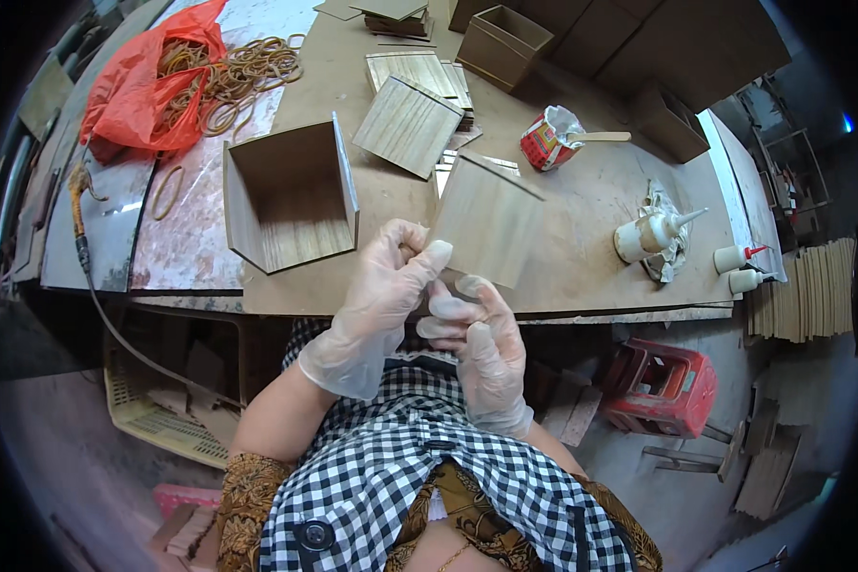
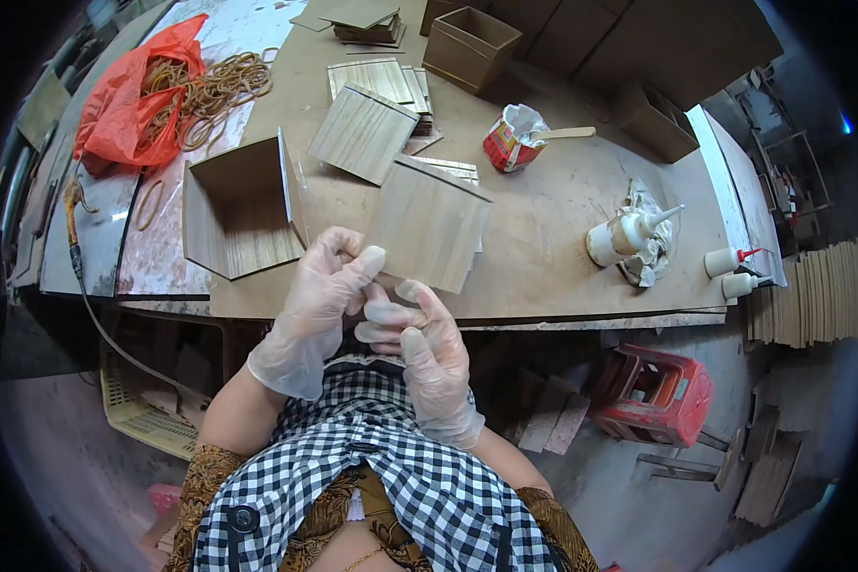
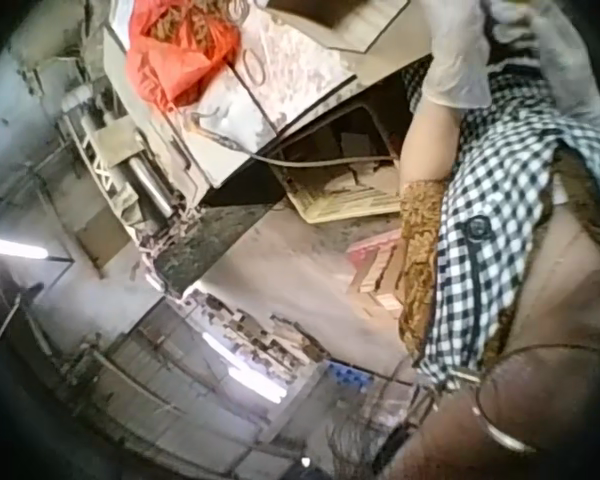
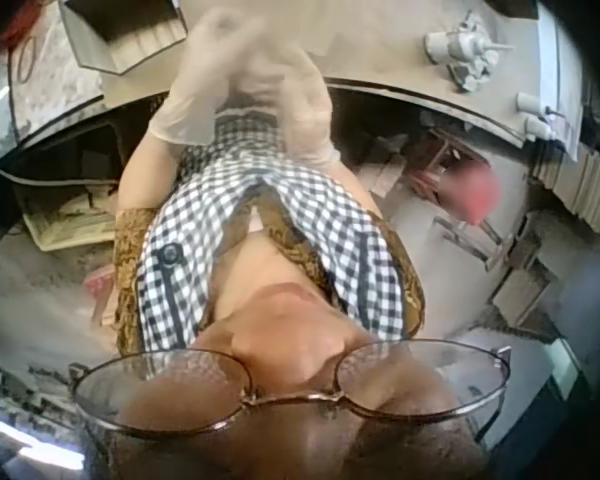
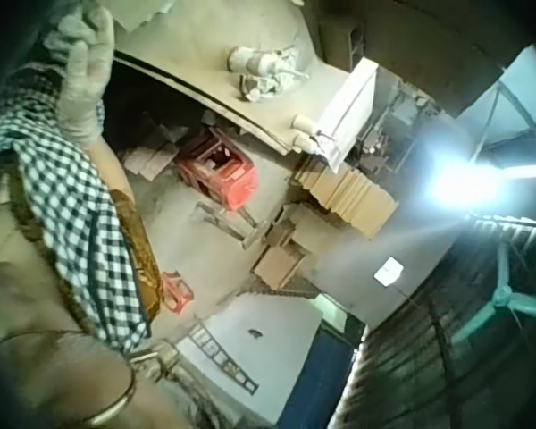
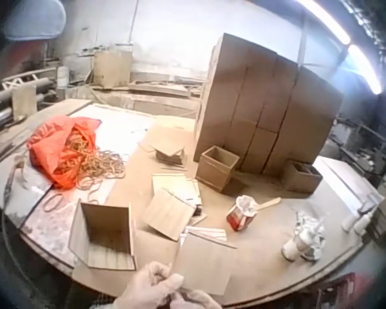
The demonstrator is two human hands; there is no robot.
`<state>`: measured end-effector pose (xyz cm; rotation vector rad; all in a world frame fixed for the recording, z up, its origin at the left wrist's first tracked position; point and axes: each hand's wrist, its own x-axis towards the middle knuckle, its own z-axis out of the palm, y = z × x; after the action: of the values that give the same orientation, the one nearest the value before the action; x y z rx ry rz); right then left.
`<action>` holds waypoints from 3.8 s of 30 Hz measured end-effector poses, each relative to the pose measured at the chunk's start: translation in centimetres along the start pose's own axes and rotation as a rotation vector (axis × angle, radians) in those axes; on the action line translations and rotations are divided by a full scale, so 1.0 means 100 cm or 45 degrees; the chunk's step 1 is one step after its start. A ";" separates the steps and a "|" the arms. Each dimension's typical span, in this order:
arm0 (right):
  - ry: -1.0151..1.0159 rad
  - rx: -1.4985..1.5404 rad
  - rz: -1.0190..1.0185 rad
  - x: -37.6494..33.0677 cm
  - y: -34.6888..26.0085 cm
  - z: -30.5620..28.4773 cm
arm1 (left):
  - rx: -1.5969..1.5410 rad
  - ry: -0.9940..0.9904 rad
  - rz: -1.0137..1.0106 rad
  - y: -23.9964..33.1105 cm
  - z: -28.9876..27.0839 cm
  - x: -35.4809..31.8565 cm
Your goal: The person assembles small cardboard boxes by hand. They pick up pre-cut cardboard pieces, fold them into a box shape, and secure the structure using rubber bands. The process is repeated for multiple boxes, with the person handling the cardboard and rubber bands directly.
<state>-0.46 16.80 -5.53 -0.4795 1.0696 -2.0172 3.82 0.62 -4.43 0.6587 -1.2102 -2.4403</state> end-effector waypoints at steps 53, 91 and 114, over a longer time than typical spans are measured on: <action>-1.404 -2.798 -0.589 0.210 -0.078 0.201 | 1.118 0.022 0.958 0.101 -0.183 -0.035; -1.309 -2.791 -0.643 0.204 -0.060 0.191 | 0.740 -0.136 0.690 0.098 -0.181 -0.006; -1.315 -2.785 -0.580 0.205 -0.056 0.192 | 0.769 -0.180 0.663 0.103 -0.180 -0.007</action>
<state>-3.63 -7.38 9.40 -2.4508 1.9405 0.2950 15.15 -16.73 -5.50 0.2574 -1.9186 -1.7119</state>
